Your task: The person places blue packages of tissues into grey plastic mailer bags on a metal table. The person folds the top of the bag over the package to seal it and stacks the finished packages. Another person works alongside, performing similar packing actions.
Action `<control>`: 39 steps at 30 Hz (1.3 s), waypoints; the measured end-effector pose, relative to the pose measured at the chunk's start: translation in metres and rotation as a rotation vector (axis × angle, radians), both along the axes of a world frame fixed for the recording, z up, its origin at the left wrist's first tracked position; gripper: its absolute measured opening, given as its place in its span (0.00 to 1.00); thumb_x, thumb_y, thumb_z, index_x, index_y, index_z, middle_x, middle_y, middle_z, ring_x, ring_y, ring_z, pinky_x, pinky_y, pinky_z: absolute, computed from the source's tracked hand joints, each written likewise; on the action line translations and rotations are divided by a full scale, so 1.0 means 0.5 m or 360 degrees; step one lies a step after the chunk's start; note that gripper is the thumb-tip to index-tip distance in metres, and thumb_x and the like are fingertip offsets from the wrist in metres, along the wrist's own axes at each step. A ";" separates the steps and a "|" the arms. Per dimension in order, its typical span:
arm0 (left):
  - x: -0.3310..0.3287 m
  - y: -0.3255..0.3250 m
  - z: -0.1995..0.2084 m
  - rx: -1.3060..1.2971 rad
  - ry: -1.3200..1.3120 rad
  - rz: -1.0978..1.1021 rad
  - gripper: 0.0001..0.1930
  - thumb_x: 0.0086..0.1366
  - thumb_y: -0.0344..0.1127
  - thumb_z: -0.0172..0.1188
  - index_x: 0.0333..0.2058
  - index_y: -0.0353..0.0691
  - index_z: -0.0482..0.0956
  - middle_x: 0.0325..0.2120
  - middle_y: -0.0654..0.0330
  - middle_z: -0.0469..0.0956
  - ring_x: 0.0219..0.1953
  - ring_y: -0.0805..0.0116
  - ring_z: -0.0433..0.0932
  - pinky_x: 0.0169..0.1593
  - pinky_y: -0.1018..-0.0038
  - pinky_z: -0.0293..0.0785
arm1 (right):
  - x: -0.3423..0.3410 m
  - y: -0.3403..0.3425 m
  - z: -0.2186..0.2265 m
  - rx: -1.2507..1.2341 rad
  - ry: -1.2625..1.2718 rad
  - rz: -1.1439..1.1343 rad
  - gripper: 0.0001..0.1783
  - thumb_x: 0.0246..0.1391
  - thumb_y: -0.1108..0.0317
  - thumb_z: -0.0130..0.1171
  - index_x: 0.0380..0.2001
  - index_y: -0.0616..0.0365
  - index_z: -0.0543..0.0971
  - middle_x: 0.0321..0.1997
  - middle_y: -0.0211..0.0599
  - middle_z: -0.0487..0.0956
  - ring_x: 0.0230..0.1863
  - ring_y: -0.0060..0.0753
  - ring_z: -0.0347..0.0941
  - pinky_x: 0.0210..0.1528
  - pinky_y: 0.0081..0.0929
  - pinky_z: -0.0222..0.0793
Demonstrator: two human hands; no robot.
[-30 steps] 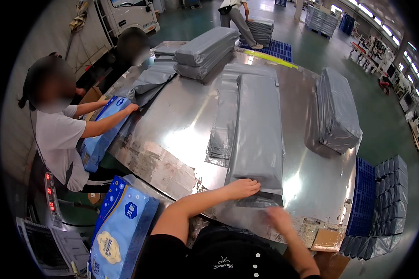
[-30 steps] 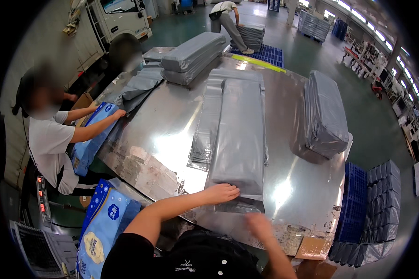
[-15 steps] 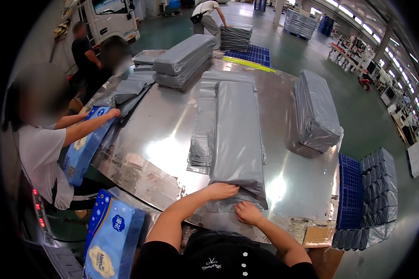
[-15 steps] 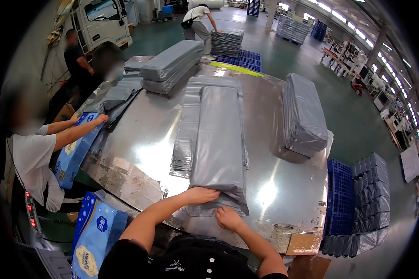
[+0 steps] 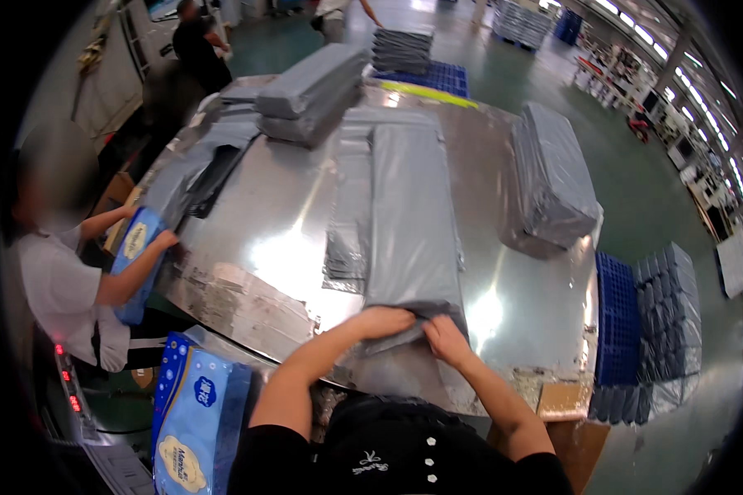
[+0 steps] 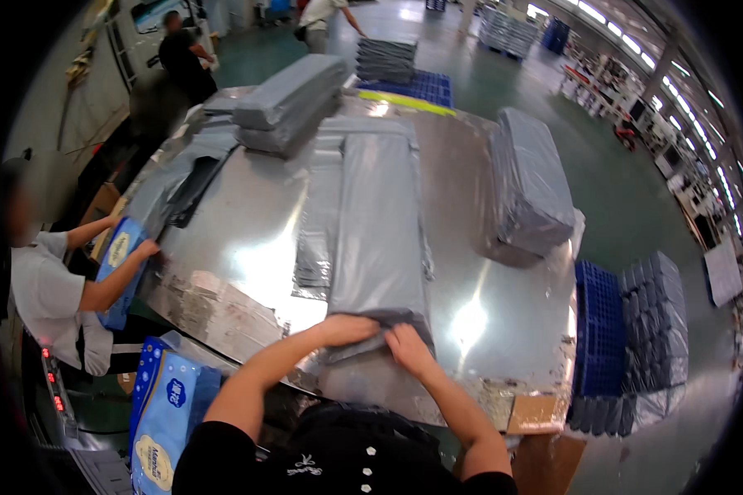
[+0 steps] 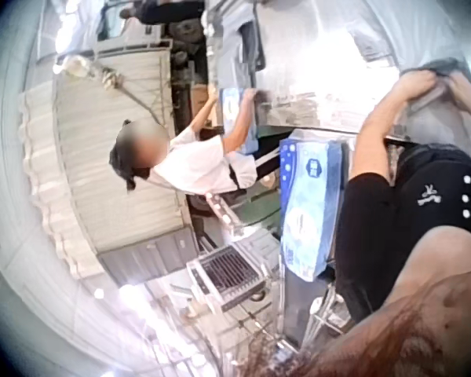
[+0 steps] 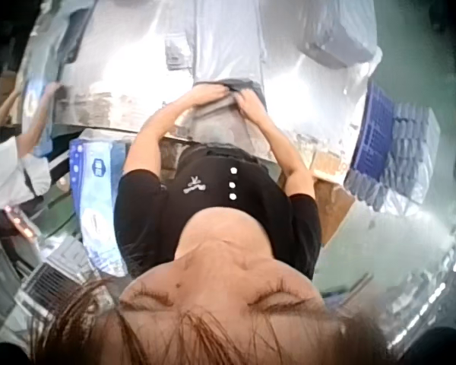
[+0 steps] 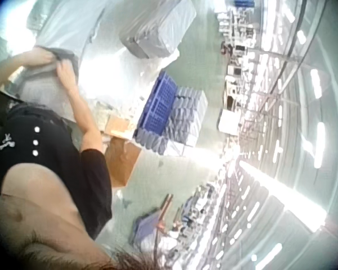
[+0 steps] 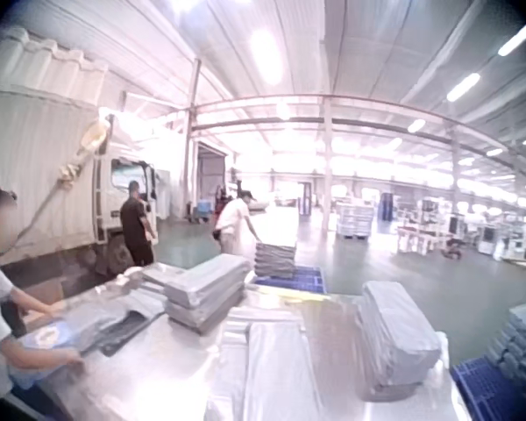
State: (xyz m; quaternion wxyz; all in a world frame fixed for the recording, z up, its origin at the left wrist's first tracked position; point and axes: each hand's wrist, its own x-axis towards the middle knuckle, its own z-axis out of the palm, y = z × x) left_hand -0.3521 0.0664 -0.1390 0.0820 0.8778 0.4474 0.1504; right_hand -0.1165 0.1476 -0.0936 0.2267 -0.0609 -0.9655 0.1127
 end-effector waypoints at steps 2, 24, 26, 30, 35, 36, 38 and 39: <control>0.014 -0.020 0.079 -0.0469 -0.0331 0.0271 0.17 0.65 0.36 0.48 0.49 0.34 0.73 0.48 0.48 0.75 0.50 0.52 0.75 0.53 0.65 0.72 | -0.023 0.031 0.045 -0.0146 0.0157 -0.0038 0.13 0.45 0.78 0.56 0.37 0.61 0.73 0.34 0.46 0.70 0.37 0.49 0.68 0.42 0.38 0.65; -0.103 -0.092 0.066 -0.0065 -0.1169 0.1246 0.07 0.60 0.30 0.58 0.28 0.33 0.70 0.27 0.56 0.68 0.30 0.60 0.72 0.33 0.70 0.66 | 0.131 0.188 0.055 -0.0584 0.0140 -0.0660 0.07 0.43 0.71 0.64 0.26 0.55 0.76 0.37 0.34 0.76 0.48 0.43 0.69 0.51 0.38 0.63; -0.105 -0.092 0.048 -0.0125 -0.1332 0.1278 0.04 0.60 0.26 0.56 0.29 0.33 0.70 0.31 0.58 0.67 0.35 0.66 0.71 0.38 0.74 0.65 | 0.100 0.218 0.029 -0.0956 0.0310 -0.0700 0.05 0.48 0.73 0.61 0.29 0.58 0.76 0.36 0.38 0.76 0.44 0.41 0.71 0.48 0.31 0.66; -0.065 -0.050 -0.008 -0.0392 -0.2209 0.1481 0.06 0.60 0.23 0.53 0.38 0.35 0.72 0.43 0.62 0.67 0.49 0.70 0.66 0.55 0.79 0.58 | 0.010 0.264 -0.140 -0.2019 0.0422 -0.0817 0.10 0.60 0.62 0.53 0.38 0.57 0.74 0.41 0.32 0.75 0.50 0.27 0.67 0.53 0.26 0.62; 0.015 0.088 -0.007 0.0165 -0.3027 0.2165 0.13 0.70 0.40 0.46 0.47 0.38 0.70 0.50 0.61 0.67 0.54 0.68 0.64 0.60 0.72 0.56 | -0.143 0.231 -0.141 -0.2565 0.0836 -0.1331 0.33 0.61 0.47 0.47 0.61 0.60 0.63 0.60 0.40 0.68 0.62 0.33 0.61 0.64 0.29 0.52; 0.014 0.104 0.009 0.0238 -0.3211 0.2144 0.13 0.70 0.41 0.48 0.46 0.39 0.71 0.47 0.61 0.68 0.52 0.69 0.64 0.59 0.72 0.57 | -0.144 0.236 -0.080 -0.2662 0.0782 -0.1210 0.35 0.59 0.49 0.50 0.63 0.61 0.61 0.61 0.41 0.67 0.62 0.34 0.60 0.65 0.29 0.52; 0.011 0.133 0.080 0.0214 -0.3229 0.1901 0.11 0.68 0.39 0.50 0.42 0.39 0.72 0.40 0.64 0.69 0.46 0.71 0.65 0.54 0.73 0.59 | -0.125 0.247 0.044 -0.2820 0.0689 -0.0977 0.41 0.55 0.54 0.56 0.66 0.63 0.56 0.64 0.43 0.64 0.64 0.34 0.59 0.65 0.29 0.52; 0.019 0.149 0.116 0.0250 -0.3156 0.1873 0.10 0.67 0.38 0.51 0.40 0.38 0.72 0.37 0.65 0.69 0.44 0.71 0.65 0.52 0.74 0.59 | -0.109 0.260 0.079 -0.2898 0.0643 -0.0869 0.44 0.53 0.56 0.59 0.68 0.63 0.53 0.66 0.44 0.63 0.64 0.35 0.59 0.66 0.28 0.52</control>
